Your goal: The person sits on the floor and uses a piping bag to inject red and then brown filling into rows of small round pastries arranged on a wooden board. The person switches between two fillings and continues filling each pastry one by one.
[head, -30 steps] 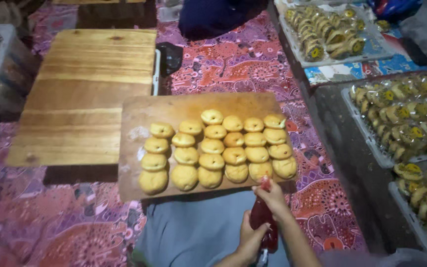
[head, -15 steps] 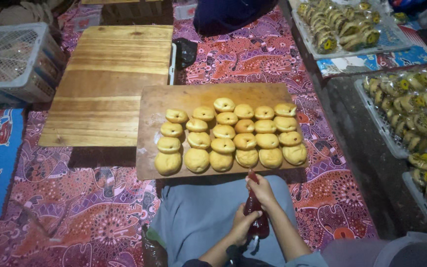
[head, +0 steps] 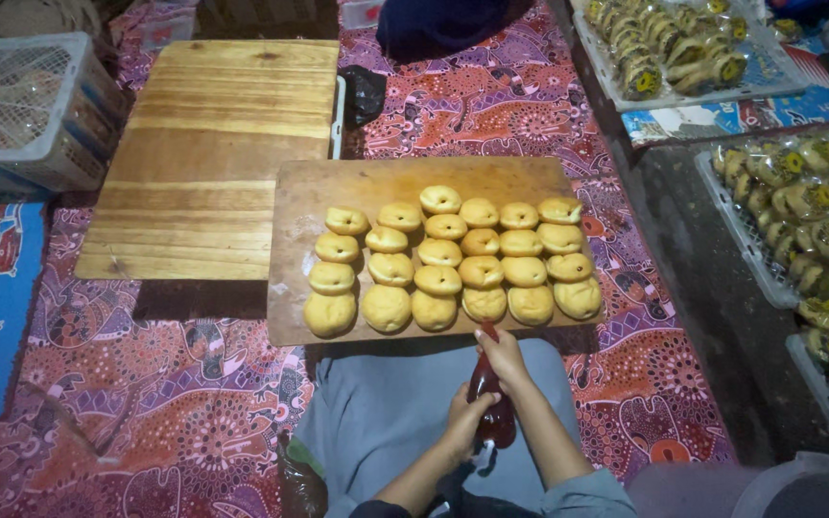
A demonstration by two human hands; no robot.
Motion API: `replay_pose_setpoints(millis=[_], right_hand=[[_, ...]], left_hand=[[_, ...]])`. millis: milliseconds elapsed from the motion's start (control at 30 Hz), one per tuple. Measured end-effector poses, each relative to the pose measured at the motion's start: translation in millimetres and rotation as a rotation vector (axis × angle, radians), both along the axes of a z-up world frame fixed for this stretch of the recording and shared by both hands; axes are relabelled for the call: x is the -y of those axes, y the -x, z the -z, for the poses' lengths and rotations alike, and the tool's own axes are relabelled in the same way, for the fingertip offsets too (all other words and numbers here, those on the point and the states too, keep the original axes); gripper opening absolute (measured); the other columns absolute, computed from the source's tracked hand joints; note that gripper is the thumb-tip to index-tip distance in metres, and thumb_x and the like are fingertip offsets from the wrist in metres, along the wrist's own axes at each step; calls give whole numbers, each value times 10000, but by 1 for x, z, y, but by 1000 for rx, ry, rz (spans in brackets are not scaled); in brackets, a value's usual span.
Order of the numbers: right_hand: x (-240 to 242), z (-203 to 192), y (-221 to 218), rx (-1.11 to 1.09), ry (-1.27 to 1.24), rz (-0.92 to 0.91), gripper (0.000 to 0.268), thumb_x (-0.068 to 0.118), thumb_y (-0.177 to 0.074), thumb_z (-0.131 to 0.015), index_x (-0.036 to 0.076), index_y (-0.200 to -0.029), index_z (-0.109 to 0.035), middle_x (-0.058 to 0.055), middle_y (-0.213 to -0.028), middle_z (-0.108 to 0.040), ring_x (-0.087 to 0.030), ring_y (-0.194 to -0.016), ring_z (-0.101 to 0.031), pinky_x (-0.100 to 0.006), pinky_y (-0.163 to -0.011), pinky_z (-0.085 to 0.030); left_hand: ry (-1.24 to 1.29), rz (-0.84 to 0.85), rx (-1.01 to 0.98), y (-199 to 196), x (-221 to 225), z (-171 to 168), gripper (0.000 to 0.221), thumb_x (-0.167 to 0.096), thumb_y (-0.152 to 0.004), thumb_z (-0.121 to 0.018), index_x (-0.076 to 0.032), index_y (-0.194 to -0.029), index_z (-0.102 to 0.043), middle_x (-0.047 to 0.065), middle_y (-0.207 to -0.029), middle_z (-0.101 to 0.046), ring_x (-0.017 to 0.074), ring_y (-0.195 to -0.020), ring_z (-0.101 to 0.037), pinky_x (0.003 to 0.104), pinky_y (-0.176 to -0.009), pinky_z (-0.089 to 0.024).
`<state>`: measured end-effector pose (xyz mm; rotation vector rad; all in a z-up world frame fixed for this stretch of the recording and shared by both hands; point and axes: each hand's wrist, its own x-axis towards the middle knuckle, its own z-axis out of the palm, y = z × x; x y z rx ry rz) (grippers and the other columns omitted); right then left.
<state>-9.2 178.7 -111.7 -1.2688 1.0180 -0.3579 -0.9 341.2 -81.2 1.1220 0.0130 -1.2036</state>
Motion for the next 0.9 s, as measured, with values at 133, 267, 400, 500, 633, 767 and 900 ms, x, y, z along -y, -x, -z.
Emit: replay_pose_setpoints(millis=[133,267,400,500,633,767,900], right_hand=[[2,3,-11,-22,15,19,248,238,-984,-612,32,-847,-609,-56,-654,-581,-173,-551,-554,-342,-524,-456],[0,6,-15,-77,22,49,360,301,-1042,-536,17,-823,-578,-65,-622,-556,-189,-522,-540,-360,-511,-454],[2,12,-16,-177,99,44,429,350,-1048,-464,39,-772,-570,-62,-589,-536,-215,-499,-538,-387,-507,-455],[7,23,-19,-254,198,50,542,390,-1050,-441,1,-702,-587,-118,-569,-566,-277,-510,-573,-436,-534,-462],[13,37,-24,-407,453,29,580,404,-1036,-434,-40,-746,-670,-240,-649,-649,-408,-655,-657,-522,-666,-482],[14,44,-27,-464,480,53,543,410,-1000,-432,-34,-857,-711,-288,-769,-694,-471,-800,-706,-539,-782,-515],[16,44,-29,-562,517,64,509,424,-964,-469,1,-895,-745,-282,-862,-702,-475,-895,-694,-527,-819,-521]], left_hand=[[10,12,34,-9,1,1,446,-157,-823,-724,-18,-1227,-595,101,-1041,-703,200,-908,-697,341,-825,-583],[-21,3,-4,-12,3,4,454,-155,-812,-730,-29,-1225,-589,98,-1031,-701,200,-898,-696,360,-816,-587],[20,1,18,-13,5,6,456,-172,-807,-736,-23,-1220,-614,104,-1035,-707,197,-887,-694,345,-820,-578],[-28,6,9,-15,7,8,458,-181,-796,-737,-27,-1210,-614,108,-1035,-706,200,-888,-697,353,-814,-580],[-75,-14,49,-18,10,12,461,-180,-794,-746,-27,-1207,-611,102,-1041,-714,197,-900,-708,349,-823,-591],[-69,-14,19,-22,12,15,461,-183,-793,-752,-14,-1198,-610,108,-1032,-712,204,-881,-710,351,-801,-597],[17,-8,-17,-25,11,14,437,-191,-808,-735,3,-1180,-613,130,-988,-706,221,-831,-702,360,-760,-592]])
